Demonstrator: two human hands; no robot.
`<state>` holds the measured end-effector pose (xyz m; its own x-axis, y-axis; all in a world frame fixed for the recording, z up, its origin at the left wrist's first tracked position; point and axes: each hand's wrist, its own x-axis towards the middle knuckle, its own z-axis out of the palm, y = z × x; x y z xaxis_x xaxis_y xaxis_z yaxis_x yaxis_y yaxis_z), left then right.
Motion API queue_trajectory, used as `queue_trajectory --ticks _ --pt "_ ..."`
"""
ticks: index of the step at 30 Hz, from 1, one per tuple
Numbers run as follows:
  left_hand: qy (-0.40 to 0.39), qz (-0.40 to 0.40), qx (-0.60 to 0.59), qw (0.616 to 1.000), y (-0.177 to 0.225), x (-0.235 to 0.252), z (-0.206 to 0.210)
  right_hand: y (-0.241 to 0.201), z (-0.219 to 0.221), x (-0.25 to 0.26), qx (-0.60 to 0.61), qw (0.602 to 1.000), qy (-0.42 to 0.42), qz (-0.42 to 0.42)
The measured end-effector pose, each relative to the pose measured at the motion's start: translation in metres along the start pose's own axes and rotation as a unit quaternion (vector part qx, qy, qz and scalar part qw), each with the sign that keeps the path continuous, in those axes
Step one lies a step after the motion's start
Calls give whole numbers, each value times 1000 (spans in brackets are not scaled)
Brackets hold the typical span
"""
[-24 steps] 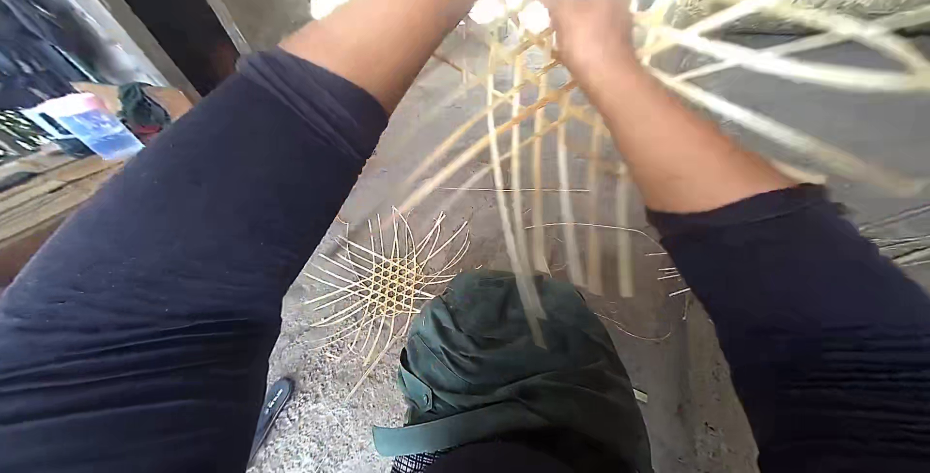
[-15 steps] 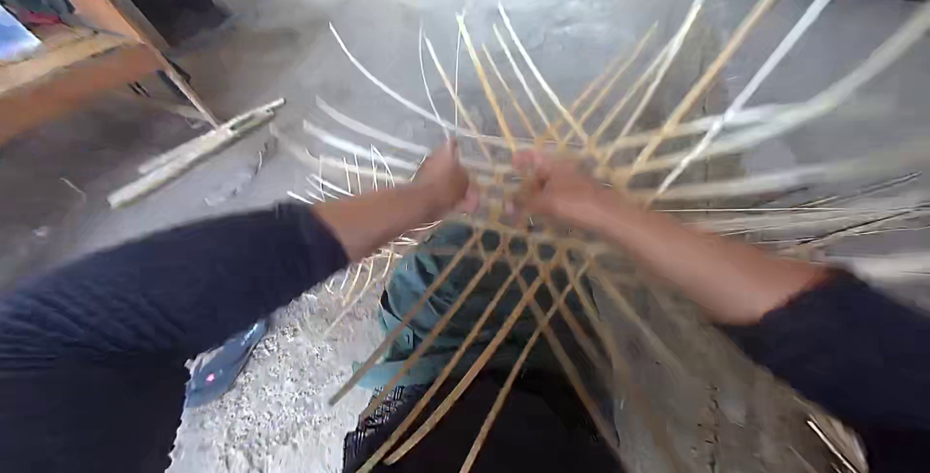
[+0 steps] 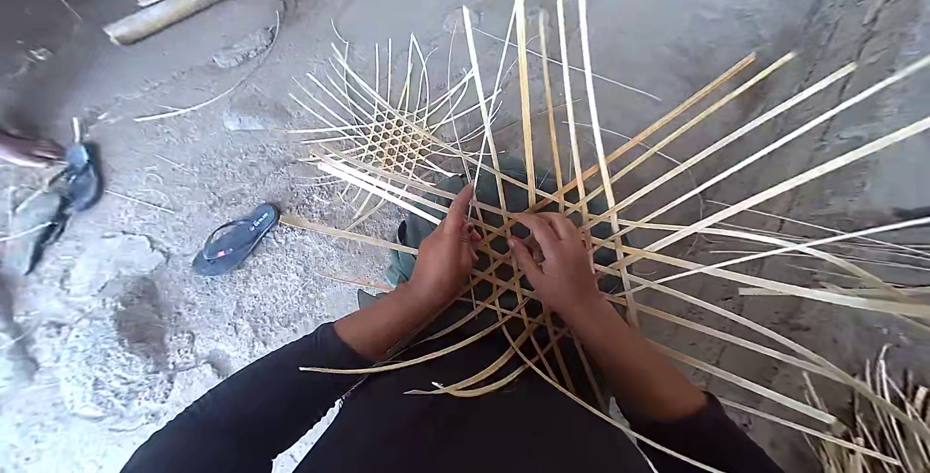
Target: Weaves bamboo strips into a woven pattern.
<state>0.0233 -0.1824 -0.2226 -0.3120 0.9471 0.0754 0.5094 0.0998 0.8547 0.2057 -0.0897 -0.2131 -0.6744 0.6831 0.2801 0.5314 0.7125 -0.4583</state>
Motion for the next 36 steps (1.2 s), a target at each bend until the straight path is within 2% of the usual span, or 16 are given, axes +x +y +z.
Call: queue_trajectory --ticks 4,10,18,23,26,28,36 --pt "28 -7 2 1000 -1 1 8 -15 16 14 13 1000 -3 14" --pt "82 12 5 997 -10 0 19 -29 24 25 10 994 -19 108" --pt "82 39 -23 996 -23 0 28 -18 27 23 83 983 -14 166" --pt "99 46 -14 994 -25 0 28 -1 5 24 161 979 -22 125" --pt "106 55 -12 993 -26 0 27 19 -6 23 66 995 32 62" --pt "100 57 -14 993 -25 -1 27 26 -4 22 2 999 24 31" --pt "105 60 -16 992 -25 -1 28 35 8 18 -61 997 43 -2"
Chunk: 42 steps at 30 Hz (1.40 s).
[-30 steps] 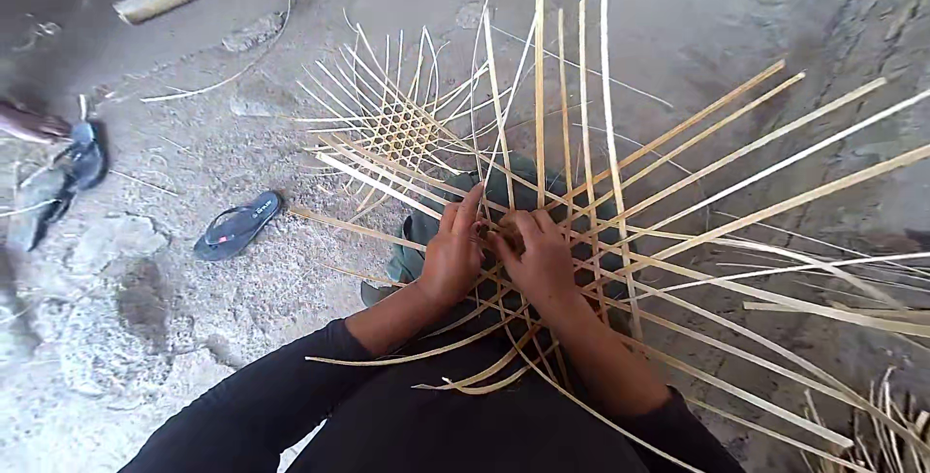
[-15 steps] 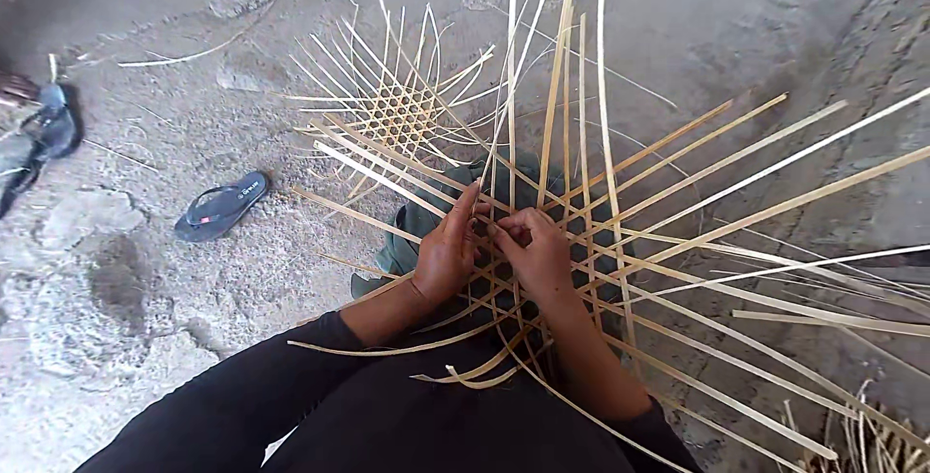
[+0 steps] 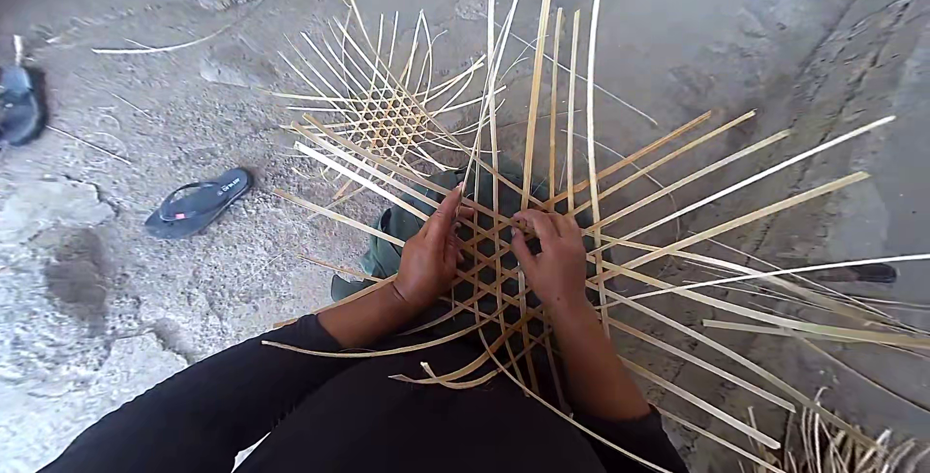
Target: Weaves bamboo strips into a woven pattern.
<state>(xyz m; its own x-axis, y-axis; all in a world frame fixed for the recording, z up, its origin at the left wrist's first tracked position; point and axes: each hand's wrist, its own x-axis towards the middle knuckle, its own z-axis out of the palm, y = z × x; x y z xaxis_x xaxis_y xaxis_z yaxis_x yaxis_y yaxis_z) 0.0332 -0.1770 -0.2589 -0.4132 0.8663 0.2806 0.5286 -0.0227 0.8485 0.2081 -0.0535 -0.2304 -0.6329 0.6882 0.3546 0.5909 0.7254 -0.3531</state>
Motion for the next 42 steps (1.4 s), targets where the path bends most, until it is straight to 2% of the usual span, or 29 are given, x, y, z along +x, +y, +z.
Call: queue_trajectory --ticks 14,21,30,38,42 --pt "11 34 18 999 -4 0 1 1 9 2 -32 999 11 -5" --pt "17 54 21 998 -3 -2 2 -1 -7 2 19 999 -40 12" --pt "9 49 33 998 -2 -1 1 -1 10 -3 -13 999 36 -6" --pt "-10 55 69 996 -1 5 3 -1 15 -4 -39 998 45 4" --pt "-9 53 64 997 0 5 3 0 12 -3 -7 999 29 14"
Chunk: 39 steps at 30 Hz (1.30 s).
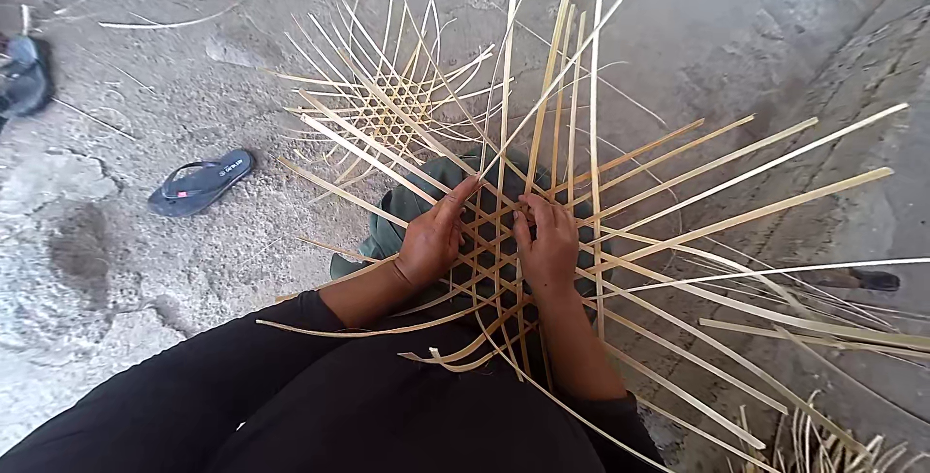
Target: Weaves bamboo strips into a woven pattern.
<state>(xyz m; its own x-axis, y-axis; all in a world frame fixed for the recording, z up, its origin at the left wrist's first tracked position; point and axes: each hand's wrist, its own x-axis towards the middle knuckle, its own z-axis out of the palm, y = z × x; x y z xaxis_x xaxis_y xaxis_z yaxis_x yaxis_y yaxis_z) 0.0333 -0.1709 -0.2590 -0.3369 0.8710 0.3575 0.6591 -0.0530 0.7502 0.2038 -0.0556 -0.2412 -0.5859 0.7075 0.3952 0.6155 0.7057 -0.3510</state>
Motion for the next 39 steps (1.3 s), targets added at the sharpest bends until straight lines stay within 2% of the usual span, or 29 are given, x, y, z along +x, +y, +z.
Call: queue_trajectory --ticks 5,10,17,29,32,35,39 --pt "18 0 -43 999 -1 -3 -1 -21 -17 8 44 997 -8 61" --pt "16 -1 -41 999 0 -6 -3 -34 -9 16 22 992 -58 110" --pt "11 12 -24 1000 0 -4 -2 -28 5 12 28 994 -5 107" --pt "14 17 -42 999 -1 -3 0 -31 5 15 45 987 -22 154" --pt "18 14 -61 998 -2 -5 0 -30 -8 14 70 988 -38 133" --pt "25 9 -72 997 -3 -7 0 -38 -16 9 92 992 -47 69" --pt "28 9 -66 997 -4 -8 2 -50 0 6 69 993 -75 59"
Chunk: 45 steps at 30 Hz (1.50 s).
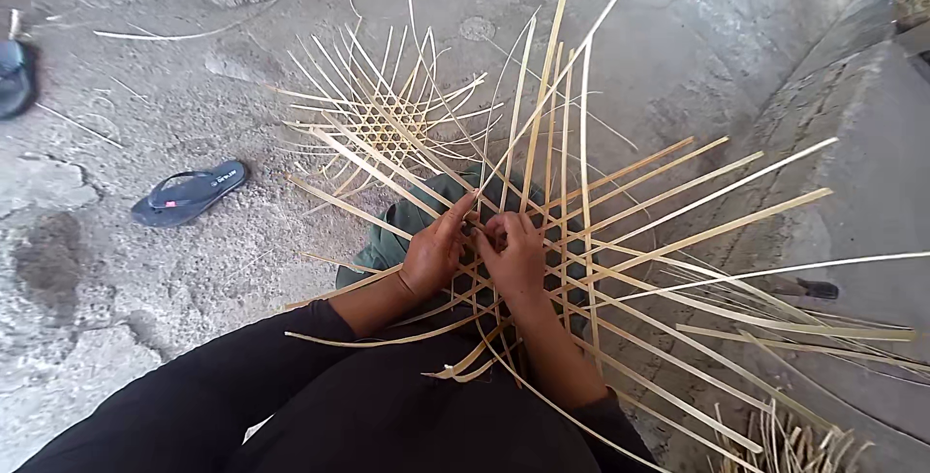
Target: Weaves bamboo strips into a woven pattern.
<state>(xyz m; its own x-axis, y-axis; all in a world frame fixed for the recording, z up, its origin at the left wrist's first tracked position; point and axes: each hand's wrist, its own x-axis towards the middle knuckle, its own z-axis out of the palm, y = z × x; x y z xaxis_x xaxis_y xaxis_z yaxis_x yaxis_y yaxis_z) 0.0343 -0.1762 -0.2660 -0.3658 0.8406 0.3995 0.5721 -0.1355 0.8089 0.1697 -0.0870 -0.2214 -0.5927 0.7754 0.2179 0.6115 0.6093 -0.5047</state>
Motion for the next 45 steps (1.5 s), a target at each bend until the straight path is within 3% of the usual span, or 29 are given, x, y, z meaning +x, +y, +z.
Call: queue_trajectory --ticks 8,13,17,20,23,30,35,38,41,43,45 --pt "-3 -1 27 1000 -2 3 2 0 17 0 -18 998 55 11" --pt "6 -3 11 1000 -3 2 0 5 -35 20 82 988 -106 81" --pt "22 -2 -3 1000 -3 0 0 36 -65 41 22 994 -18 108" --pt "22 -7 -3 1000 -2 2 -2 41 -54 42 -41 991 -28 121" --pt "22 -12 7 1000 -3 3 -1 38 -35 38 -83 990 14 111" --pt "8 -16 25 1000 -2 6 0 46 -16 37 -87 987 81 104" --pt "16 -7 5 1000 -1 5 -2 23 -60 56 -68 983 -65 156" --pt "24 3 -12 1000 0 3 -3 3 -83 88 0 994 -70 84" --pt "32 20 -16 999 -1 2 -3 -11 -65 125 144 983 -112 -24" --pt "30 22 -17 999 0 1 -3 -26 -46 145 194 959 -200 -46" --pt "30 18 -16 999 1 1 -3 -65 -46 157 181 921 -342 53"
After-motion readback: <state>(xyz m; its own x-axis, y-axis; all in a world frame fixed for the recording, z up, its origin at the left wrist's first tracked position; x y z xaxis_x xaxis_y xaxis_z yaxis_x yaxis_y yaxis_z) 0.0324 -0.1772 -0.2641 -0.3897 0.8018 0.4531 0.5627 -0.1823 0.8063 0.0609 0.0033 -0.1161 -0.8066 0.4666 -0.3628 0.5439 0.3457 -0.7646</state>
